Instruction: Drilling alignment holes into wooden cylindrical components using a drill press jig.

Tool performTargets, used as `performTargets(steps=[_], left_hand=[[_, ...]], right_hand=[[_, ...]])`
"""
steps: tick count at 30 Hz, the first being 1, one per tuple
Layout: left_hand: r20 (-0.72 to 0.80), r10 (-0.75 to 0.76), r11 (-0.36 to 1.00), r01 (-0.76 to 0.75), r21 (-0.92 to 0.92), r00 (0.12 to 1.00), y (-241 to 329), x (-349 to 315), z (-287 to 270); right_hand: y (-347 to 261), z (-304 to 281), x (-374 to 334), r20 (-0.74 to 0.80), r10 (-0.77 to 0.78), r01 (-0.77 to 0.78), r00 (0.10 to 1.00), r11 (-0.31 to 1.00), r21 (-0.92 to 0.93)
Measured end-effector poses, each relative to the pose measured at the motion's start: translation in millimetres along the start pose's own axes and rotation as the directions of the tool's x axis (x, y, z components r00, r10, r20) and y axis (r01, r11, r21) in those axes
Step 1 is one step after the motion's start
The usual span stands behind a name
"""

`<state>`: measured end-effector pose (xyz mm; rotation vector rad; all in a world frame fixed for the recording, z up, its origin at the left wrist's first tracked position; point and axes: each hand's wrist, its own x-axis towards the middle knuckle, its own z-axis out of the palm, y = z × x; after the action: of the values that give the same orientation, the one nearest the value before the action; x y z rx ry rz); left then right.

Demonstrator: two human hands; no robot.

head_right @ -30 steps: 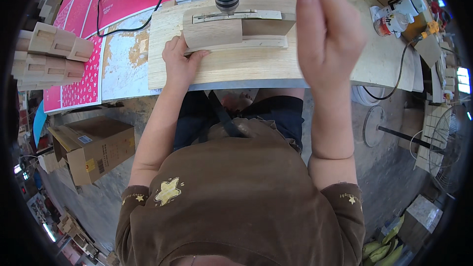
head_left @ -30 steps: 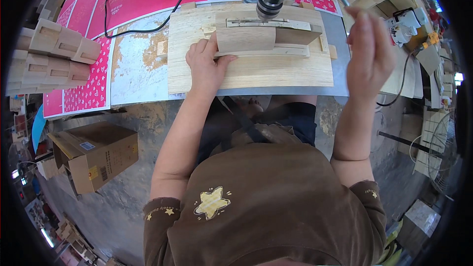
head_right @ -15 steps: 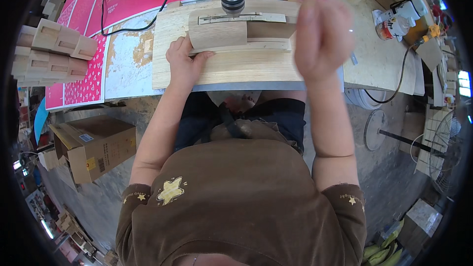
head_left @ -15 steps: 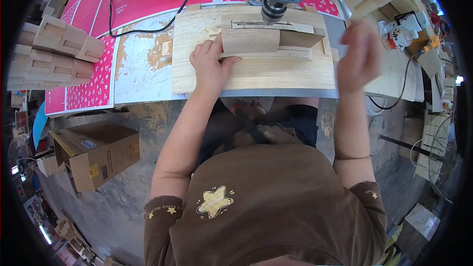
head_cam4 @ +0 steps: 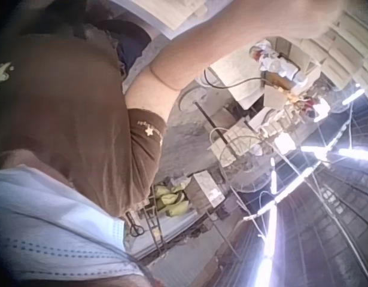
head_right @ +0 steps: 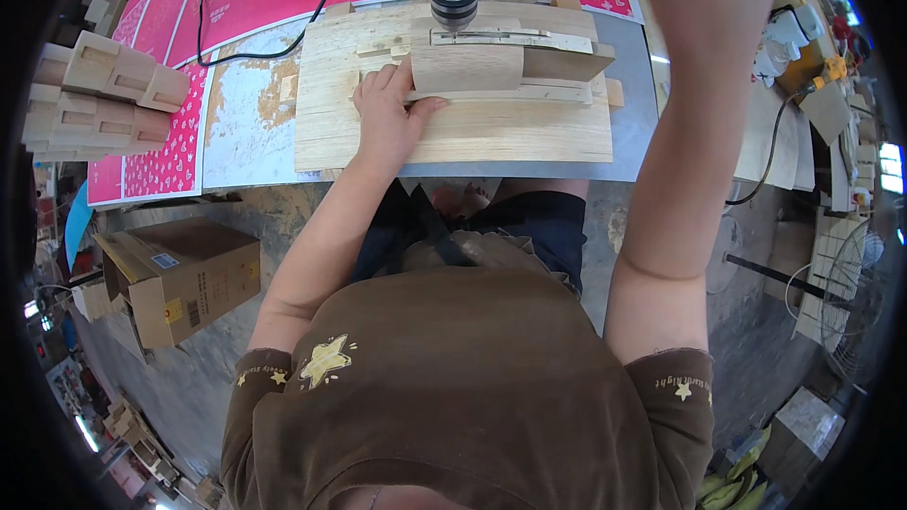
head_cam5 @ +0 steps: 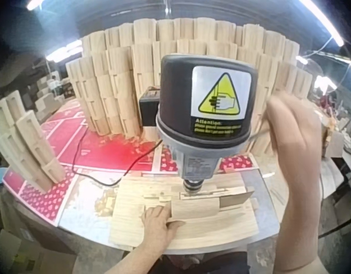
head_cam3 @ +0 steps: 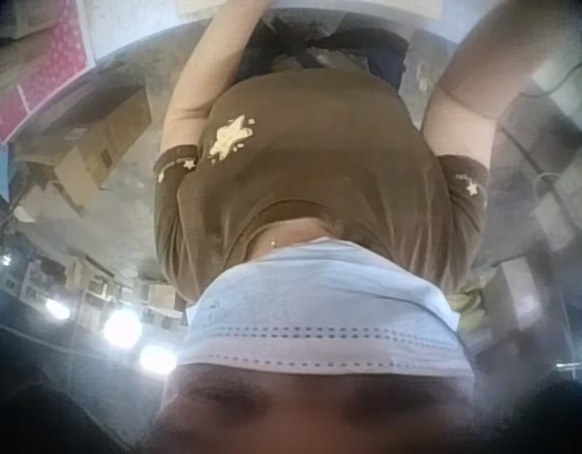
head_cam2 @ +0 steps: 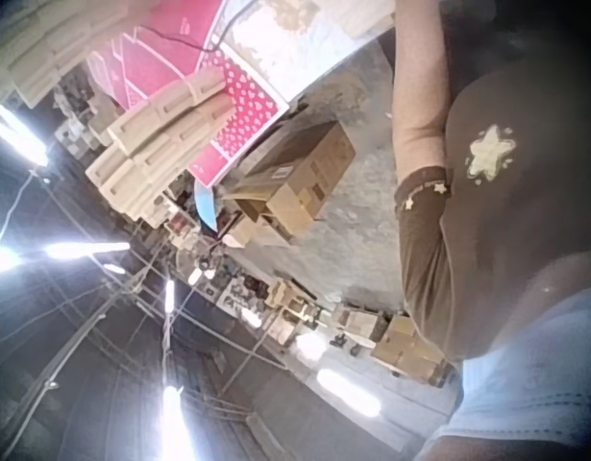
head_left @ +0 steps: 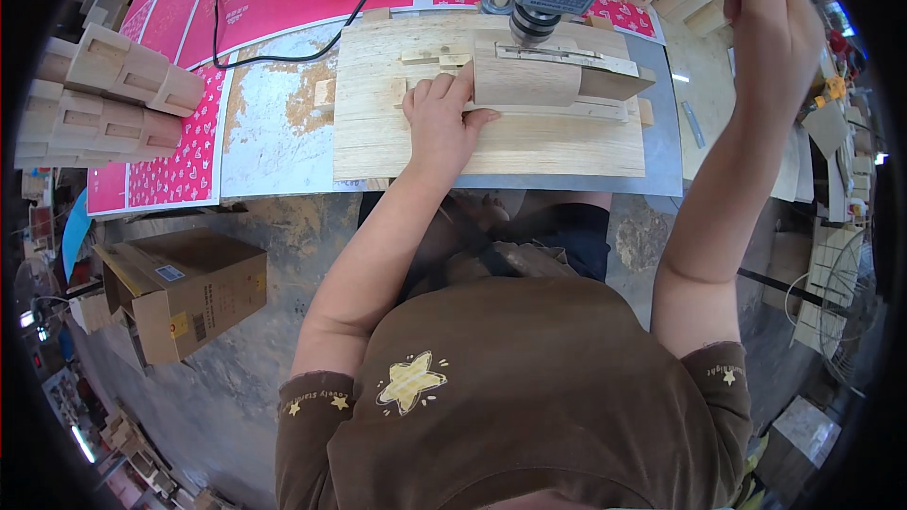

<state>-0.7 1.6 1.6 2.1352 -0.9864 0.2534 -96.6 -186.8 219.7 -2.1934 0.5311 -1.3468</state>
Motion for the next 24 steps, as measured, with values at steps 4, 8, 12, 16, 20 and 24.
performTargets(steps=[4, 8, 12, 16, 20, 24], left_hand=[[0.005, -0.004, 1.000, 0.005, -0.027, 1.000, 0, 0, 2], [0.004, -0.008, 1.000, 0.008, -0.005, 1.000, 0, 0, 2], [0.001, 0.000, 1.000, 0.000, -0.002, 1.000, 0, 0, 1], [0.002, 0.000, 1.000, 0.000, 0.006, 1.000, 0, 0, 1], [0.062, -0.050, 0.999, 0.049, 0.010, 0.997, 0, 1, -1], [0.075, -0.070, 0.996, 0.073, -0.041, 0.995, 2, 6, -5]], right_hand=[[9, 0, -70, 0.088, -0.206, 0.206, 0.975, 0.978, 0.007], [42, 22, -105, 0.068, -0.290, 0.288, 0.955, 0.957, 0.036], [74, 49, -119, -0.011, -0.354, 0.354, 0.935, 0.929, 0.108], [80, 50, -120, -0.019, -0.408, 0.408, 0.913, 0.906, 0.115], [47, 22, -83, -0.084, -0.402, 0.410, 0.912, 0.903, 0.129], [11, 12, 4, -0.077, -0.268, 0.271, 0.960, 0.962, 0.021]])
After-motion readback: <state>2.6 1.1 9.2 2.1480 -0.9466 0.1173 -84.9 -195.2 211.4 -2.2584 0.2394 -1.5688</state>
